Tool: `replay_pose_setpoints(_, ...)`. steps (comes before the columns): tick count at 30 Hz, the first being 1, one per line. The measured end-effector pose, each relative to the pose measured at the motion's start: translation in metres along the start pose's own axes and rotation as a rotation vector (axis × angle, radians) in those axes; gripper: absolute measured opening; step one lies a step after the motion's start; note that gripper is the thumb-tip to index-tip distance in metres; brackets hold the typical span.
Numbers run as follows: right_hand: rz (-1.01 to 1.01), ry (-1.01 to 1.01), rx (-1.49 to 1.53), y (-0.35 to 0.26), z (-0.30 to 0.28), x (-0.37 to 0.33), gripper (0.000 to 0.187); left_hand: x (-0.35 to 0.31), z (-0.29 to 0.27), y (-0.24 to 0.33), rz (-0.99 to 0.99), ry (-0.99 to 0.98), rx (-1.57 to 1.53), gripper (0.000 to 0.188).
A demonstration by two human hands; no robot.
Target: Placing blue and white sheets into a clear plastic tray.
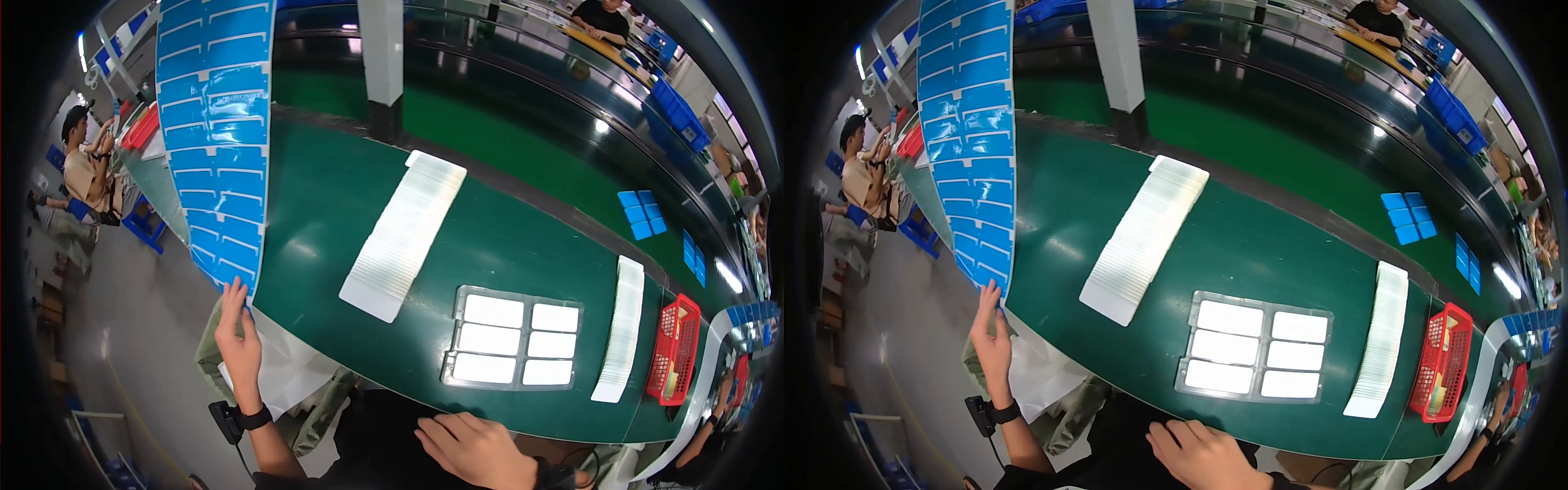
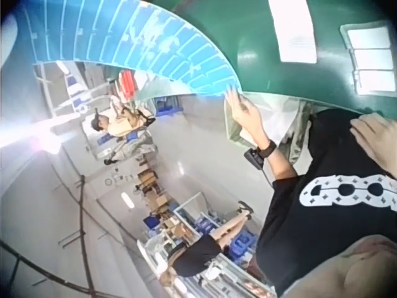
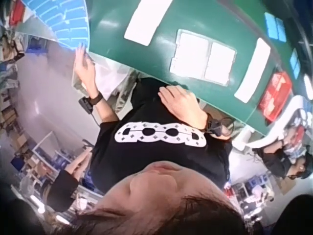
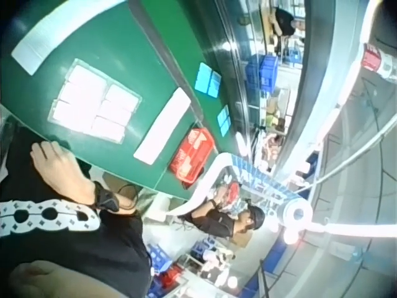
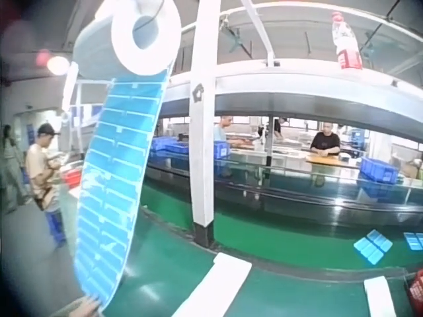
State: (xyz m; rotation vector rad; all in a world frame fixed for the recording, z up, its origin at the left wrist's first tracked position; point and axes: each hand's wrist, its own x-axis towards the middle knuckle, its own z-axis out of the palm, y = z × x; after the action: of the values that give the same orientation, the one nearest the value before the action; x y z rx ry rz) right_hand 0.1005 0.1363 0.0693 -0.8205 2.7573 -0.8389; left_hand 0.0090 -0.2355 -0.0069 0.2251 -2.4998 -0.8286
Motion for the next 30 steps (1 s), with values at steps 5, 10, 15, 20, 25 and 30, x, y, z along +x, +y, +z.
replay_pose_setpoints(5, -0.071, -0.086, -0.169, -0.013, 0.045, 0.029, 0.029, 0.006, -0.005, 0.018, 0.02, -0.191, -0.148, 0.062)
replay_pose_setpoints(10, -0.117, 0.036, 0.017, -0.026, 0.08, 0.069, 0.041, 0.019, -0.014, 0.047, 0.217, -0.655, -0.232, 0.081)
replay_pose_setpoints(15, -0.083, 0.121, 0.147, -0.028, 0.119, 0.108, 0.057, 0.03, -0.019, 0.057, 0.352, -0.959, -0.141, 0.11)
replay_pose_setpoints(20, -0.066, 0.105, 0.4, -0.034, 0.155, 0.125, 0.056, 0.031, -0.018, 0.059, 0.334, -0.939, -0.171, 0.1)
replay_pose_setpoints(25, -0.028, 0.22, 0.68, -0.041, 0.162, 0.123, 0.029, 0.026, -0.018, 0.072, 0.147, -0.9, -0.496, 0.07)
replay_pose_setpoints(30, -0.093, 0.389, 0.78, -0.04, 0.146, 0.124, 0.029, 0.012, -0.047, 0.082, 0.201, -0.721, -0.403, 0.061)
